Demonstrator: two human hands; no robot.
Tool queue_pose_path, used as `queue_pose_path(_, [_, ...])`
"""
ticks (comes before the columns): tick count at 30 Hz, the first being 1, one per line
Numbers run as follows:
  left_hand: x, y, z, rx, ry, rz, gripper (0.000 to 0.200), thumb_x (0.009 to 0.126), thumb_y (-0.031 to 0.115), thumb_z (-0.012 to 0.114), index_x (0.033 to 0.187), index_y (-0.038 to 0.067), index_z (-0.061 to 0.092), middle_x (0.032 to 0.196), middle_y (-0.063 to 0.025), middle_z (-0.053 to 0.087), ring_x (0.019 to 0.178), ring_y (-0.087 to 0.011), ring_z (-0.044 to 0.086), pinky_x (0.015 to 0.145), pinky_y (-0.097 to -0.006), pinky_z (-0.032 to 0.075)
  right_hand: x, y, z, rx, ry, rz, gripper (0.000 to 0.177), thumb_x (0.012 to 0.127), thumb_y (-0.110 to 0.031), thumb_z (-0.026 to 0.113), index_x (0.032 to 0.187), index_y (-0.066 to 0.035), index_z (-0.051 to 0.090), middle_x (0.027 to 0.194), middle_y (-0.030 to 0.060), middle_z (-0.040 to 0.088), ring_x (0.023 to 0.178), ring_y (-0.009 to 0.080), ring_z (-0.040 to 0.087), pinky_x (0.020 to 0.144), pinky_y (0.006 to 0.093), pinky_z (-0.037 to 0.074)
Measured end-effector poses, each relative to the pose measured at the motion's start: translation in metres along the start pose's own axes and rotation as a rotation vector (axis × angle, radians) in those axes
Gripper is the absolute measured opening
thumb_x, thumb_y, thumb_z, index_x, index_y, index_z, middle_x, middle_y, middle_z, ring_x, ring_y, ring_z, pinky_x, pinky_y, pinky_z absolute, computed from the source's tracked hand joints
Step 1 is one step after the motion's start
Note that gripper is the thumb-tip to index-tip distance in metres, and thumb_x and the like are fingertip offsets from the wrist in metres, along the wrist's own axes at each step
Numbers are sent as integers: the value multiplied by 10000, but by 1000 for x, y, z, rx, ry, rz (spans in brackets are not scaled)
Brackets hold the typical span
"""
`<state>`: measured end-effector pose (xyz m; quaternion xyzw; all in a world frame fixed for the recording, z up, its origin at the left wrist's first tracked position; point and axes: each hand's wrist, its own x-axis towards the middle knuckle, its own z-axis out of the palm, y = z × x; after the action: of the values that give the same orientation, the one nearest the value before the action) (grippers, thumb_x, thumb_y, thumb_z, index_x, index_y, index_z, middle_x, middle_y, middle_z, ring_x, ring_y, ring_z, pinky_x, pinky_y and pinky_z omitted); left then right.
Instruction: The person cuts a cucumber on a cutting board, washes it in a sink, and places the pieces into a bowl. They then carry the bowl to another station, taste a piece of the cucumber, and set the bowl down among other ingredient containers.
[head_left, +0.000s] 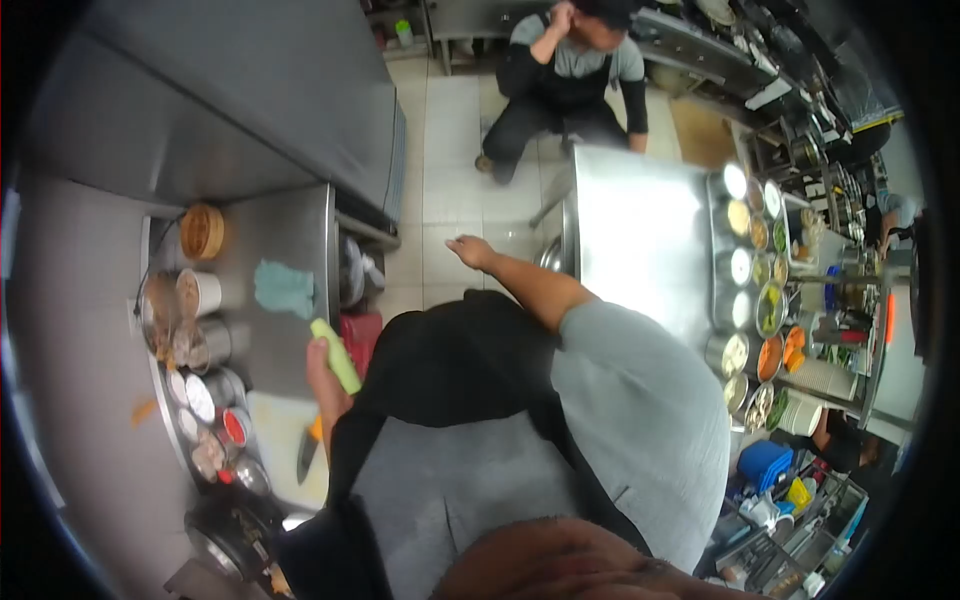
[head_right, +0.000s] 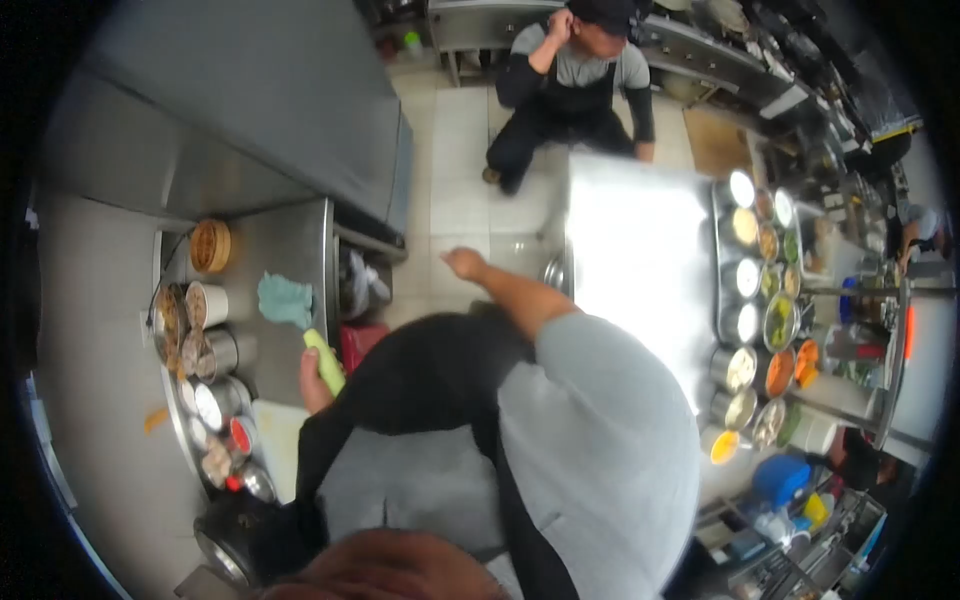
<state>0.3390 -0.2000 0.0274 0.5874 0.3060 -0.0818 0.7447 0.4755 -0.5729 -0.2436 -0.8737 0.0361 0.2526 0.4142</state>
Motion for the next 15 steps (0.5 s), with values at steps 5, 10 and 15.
queue_pose_path(5, [58, 46, 105, 366, -147, 215, 387, 1034, 164, 696, 1378, 2, 621, 1062, -61, 711, 869, -115, 653, 751, -284, 539, 49, 21, -68, 110, 169, 48, 659, 1096, -538, 456, 1388, 12, 672, 1342, 296, 694, 1290, 444, 639, 1131, 474, 483])
queue_pose_path(10, [130, 102, 197, 453, -300, 347, 384, 985, 131, 765, 1323, -21, 663, 1100, -74, 727, 951, -120, 679, 811, -275, 557, 110, -26, -164, 88, 40, -135, 522, 1094, -473, 501, 1234, -50, 773, 1159, 174, 789, 888, 309, 761, 765, 410, 622])
queue_pose_path(15, [202, 172, 297, 484, -338, 731, 448, 900, 71, 823, 1309, -30, 668, 1123, -80, 705, 913, -129, 686, 780, -286, 569, 223, -58, -265, 186, -76, -50, 493, 1056, -437, 540, 1240, -55, 791, 1192, 125, 791, 860, 244, 763, 646, 352, 601])
